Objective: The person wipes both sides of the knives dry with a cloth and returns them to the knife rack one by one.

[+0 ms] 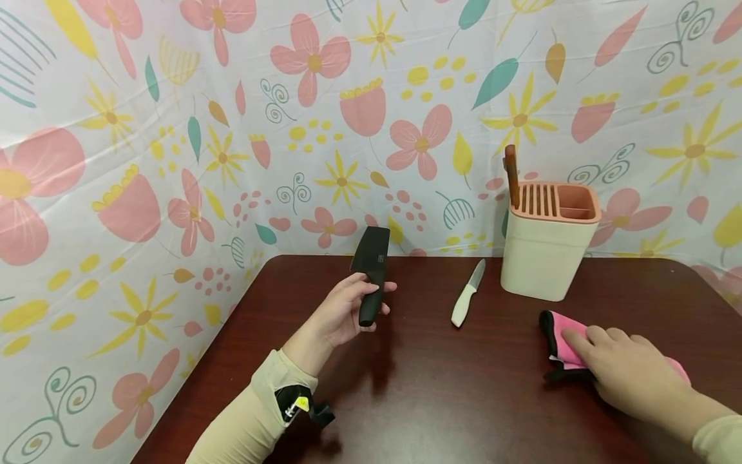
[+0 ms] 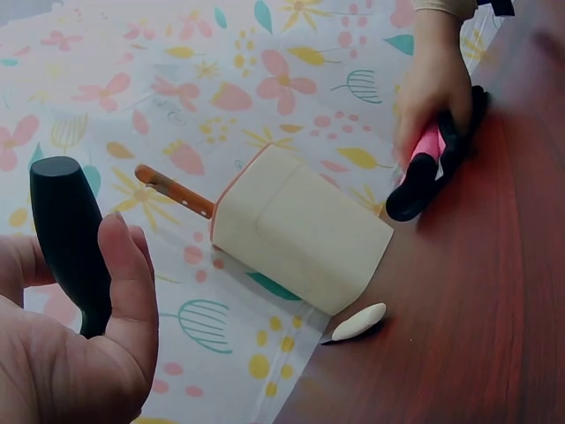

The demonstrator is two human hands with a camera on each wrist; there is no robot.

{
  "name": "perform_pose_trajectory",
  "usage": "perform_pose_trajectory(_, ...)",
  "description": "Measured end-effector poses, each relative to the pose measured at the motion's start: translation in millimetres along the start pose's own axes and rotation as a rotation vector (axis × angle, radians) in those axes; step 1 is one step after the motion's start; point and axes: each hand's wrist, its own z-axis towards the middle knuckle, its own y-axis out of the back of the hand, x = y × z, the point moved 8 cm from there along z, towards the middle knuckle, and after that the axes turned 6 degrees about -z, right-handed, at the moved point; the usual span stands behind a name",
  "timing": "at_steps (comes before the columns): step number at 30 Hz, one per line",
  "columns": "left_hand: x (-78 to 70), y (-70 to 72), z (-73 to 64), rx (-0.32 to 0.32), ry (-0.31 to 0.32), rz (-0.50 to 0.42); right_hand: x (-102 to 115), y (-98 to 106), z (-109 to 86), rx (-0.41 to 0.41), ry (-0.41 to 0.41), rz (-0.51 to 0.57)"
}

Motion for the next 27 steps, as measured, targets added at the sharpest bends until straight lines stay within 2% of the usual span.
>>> perform_pose_trajectory(6, 0.6, -3.3, -1.6, 0.007, 0.001, 0.01, -9, -9, -4.7, 0.186, -0.073, 0.127)
perform_pose_trajectory(11, 1.4, -4.1, -3.0, 0.013, 0.008, 0.006, -13, -12, -3.5, 0.309, -0.079, 0.147)
perform_pose_trajectory(14, 2.2, -3.3, -2.1, 0.002, 0.014, 0.012, -13, -11, -2.8, 0.323, -0.086, 0.156)
perform_pose_trajectory(19, 6.1, 0.5, -0.1, -0.024, 0.033, 0.041, -15, -9, -2.1, 0.301, -0.097, 0.181)
perform_pose_trajectory(27, 5.5, 6.3, 0.8, -0.067, 0.023, 0.207, -20, -2, -3.2, 0.269, -0.133, 0.238)
